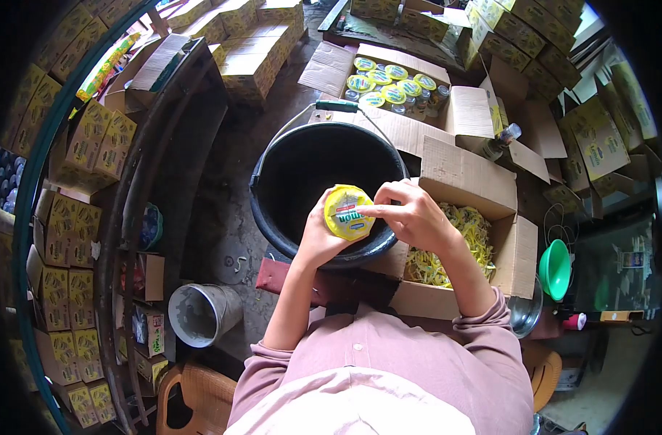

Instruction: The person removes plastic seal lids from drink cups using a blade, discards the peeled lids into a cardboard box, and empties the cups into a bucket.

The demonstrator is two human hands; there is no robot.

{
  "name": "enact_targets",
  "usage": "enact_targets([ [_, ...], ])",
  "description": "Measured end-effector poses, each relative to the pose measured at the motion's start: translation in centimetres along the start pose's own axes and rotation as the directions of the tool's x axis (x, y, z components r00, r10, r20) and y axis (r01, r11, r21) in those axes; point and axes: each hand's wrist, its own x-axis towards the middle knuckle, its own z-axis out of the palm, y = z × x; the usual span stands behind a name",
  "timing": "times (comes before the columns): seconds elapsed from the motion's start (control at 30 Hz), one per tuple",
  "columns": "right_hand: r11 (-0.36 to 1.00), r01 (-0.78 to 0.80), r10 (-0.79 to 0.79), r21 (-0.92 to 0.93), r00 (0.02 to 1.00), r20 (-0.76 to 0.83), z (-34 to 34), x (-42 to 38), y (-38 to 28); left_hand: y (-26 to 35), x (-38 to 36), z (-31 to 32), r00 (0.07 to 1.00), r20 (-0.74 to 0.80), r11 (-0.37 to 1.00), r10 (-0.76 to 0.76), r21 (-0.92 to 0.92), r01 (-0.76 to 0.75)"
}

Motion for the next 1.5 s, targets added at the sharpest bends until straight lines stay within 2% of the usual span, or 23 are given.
enact_targets([
  [0.33,0.997,0.049,-0.048,-0.066,0.999,0.023,-0.4,0.5,-0.4,0.5,0.0,0.3,0.998,-0.039,0.997,0.058,0.057,-0.056],
  [0.63,0.931,0.177,-0.129,-0.319,0.978,0.167,-1.6,3.5,-2.7,0.5,0.0,0.4,0.999,-0.023,0.992,-0.025,0.123,0.028],
  [0.73,0.907,0.21,-0.128,-0.364,0.963,0.236,-1.6,4.2,-3.2,0.7,0.2,0.3,0.999,-0.004,0.98,-0.034,0.198,0.034],
  [0.83,0.925,0.197,-0.13,-0.326,0.968,0.217,-1.5,3.9,-2.6,0.2,0.1,0.2,1.0,-0.019,0.996,-0.006,0.091,0.007],
  [0.93,0.949,0.149,-0.095,-0.276,0.975,0.199,-1.4,2.8,-1.5,0.7,-0.1,0.3,1.0,-0.022,0.997,-0.002,0.081,0.004],
  [1.03,0.958,0.121,-0.068,-0.261,0.977,0.204,-1.2,1.8,-0.8,0.3,0.0,0.4,0.997,-0.027,0.987,0.069,0.146,-0.065],
  [1.33,0.966,0.11,-0.073,-0.236,0.984,0.16,-0.7,1.7,-0.8,0.1,0.0,0.4,0.994,-0.077,0.996,0.073,0.059,-0.069],
  [1.5,0.971,0.085,-0.051,-0.222,0.987,0.153,-0.6,1.0,-0.6,0.8,0.0,0.6,0.995,-0.054,0.991,0.088,0.104,-0.082],
])
